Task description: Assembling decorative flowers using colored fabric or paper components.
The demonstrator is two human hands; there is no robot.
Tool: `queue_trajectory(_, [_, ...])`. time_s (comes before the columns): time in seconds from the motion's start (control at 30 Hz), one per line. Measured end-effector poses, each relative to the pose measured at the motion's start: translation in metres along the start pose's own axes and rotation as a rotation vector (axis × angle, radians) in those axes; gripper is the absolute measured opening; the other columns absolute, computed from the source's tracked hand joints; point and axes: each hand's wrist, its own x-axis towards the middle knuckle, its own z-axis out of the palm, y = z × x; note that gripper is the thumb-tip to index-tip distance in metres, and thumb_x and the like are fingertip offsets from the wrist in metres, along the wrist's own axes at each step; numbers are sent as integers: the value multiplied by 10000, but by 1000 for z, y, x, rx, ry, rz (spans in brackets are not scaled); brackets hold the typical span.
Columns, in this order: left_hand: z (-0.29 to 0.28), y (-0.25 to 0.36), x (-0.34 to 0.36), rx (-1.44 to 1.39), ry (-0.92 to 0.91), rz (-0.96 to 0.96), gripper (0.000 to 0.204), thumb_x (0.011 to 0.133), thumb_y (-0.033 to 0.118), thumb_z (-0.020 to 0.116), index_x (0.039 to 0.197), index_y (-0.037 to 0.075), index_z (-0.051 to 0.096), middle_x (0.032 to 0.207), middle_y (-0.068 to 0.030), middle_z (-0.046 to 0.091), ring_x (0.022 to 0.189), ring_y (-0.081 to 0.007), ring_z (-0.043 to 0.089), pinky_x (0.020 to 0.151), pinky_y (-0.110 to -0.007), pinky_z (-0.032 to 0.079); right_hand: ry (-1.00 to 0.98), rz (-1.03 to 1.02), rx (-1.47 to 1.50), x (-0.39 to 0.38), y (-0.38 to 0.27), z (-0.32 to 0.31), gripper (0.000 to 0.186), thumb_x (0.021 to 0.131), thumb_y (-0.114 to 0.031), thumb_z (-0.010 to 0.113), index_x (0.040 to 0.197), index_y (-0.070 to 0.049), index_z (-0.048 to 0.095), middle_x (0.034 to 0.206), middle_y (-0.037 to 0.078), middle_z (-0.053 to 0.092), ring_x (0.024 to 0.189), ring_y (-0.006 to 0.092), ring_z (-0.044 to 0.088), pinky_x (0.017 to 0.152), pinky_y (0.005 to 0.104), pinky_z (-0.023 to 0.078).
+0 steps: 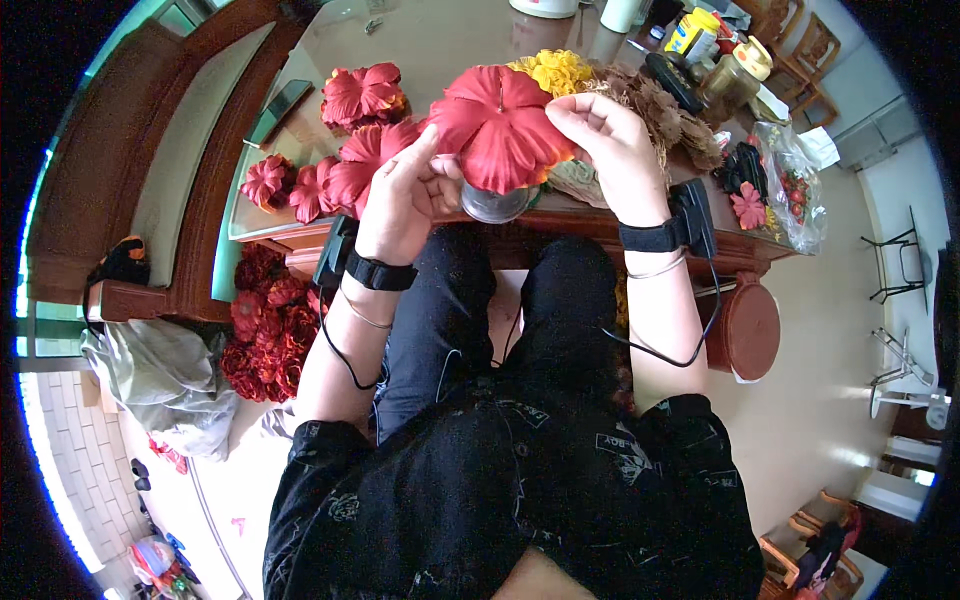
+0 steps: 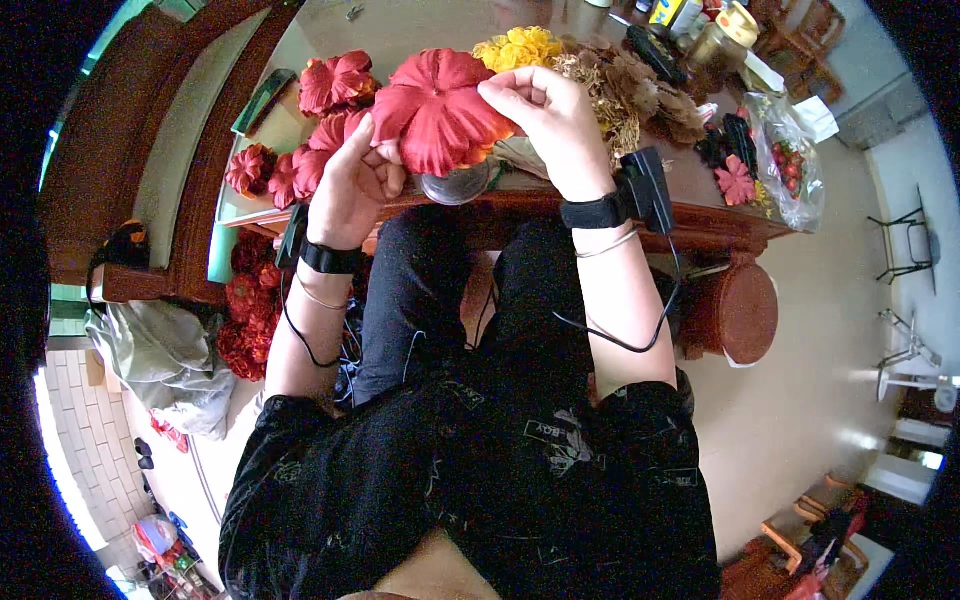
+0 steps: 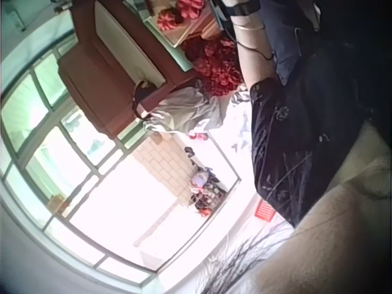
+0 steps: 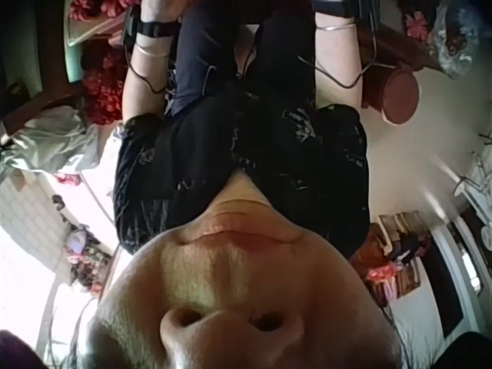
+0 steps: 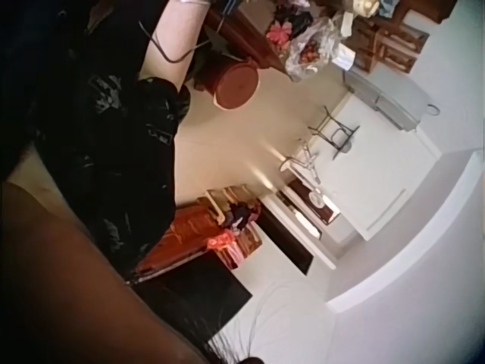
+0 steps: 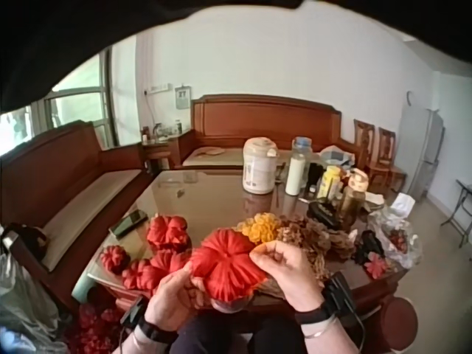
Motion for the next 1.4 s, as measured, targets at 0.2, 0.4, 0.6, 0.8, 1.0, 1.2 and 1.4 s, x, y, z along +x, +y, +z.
queue_trajectory(0.2, [-3, -7, 4, -85, 7, 32, 181, 904, 189, 629, 768, 78, 587, 652, -31, 600, 525, -113, 531, 513, -229, 388, 43, -1, 52, 0, 2, 7, 167, 847, -82, 686, 980, 9, 645, 861, 19, 660, 760, 56, 600, 692, 186, 477])
queue_trajectory(0.4, [-10, -14, 13, -68, 100, 77, 143, 879, 138, 655, 766, 85, 587, 653, -18, 598, 529, -100, 527, 511, -228, 370, 56, -25, 12, 4, 23, 13, 189, 857, -49, 661, 1029, 18, 619, 899, 22, 656, 786, 56, 601, 701, 180, 469])
queue_trajectory(0.6, [-11, -18, 15, -74, 73, 75, 142, 887, 157, 651, 785, 75, 597, 659, -12, 596, 543, -99, 535, 514, -227, 376, 80, 42, 268, 4, 33, 11, 152, 859, -35, 655, 998, 21, 627, 886, 50, 666, 800, 101, 629, 765, 218, 508])
queue_trajectory(0.8, [-16, -20, -2, -122, 61, 50, 146, 926, 190, 603, 859, 61, 624, 708, -2, 612, 590, -97, 563, 541, -223, 422, 204, 91, -32, -16, 49, -13, 165, 889, -107, 621, 996, 18, 638, 895, 79, 670, 707, 135, 649, 611, 270, 522])
queue_trajectory(1.0, [-32, -31, -25, -8, -41, 95, 184, 948, 212, 549, 910, 45, 616, 763, -9, 607, 614, -95, 557, 544, -227, 420, 243, -371, -1187, -39, 88, -21, 145, 812, -142, 655, 900, -27, 670, 902, 153, 616, 846, 326, 600, 725, 397, 493])
queue_trajectory(1.2, [-28, -34, -50, 45, 4, 115, 177, 925, 200, 599, 869, 34, 622, 710, -9, 599, 581, -79, 544, 531, -205, 414, 279, -420, -1341, -43, 100, -15, 83, 818, -110, 643, 838, -31, 629, 855, 116, 575, 821, 328, 576, 713, 414, 485])
queue_trajectory(1.4, [-54, -29, -76, 76, 158, 200, 188, 920, 204, 614, 845, 33, 628, 685, -4, 604, 553, -68, 535, 527, -192, 401, 295, -494, -979, -54, 80, 7, 107, 793, -120, 715, 824, -65, 629, 790, 81, 584, 705, 270, 587, 608, 368, 472])
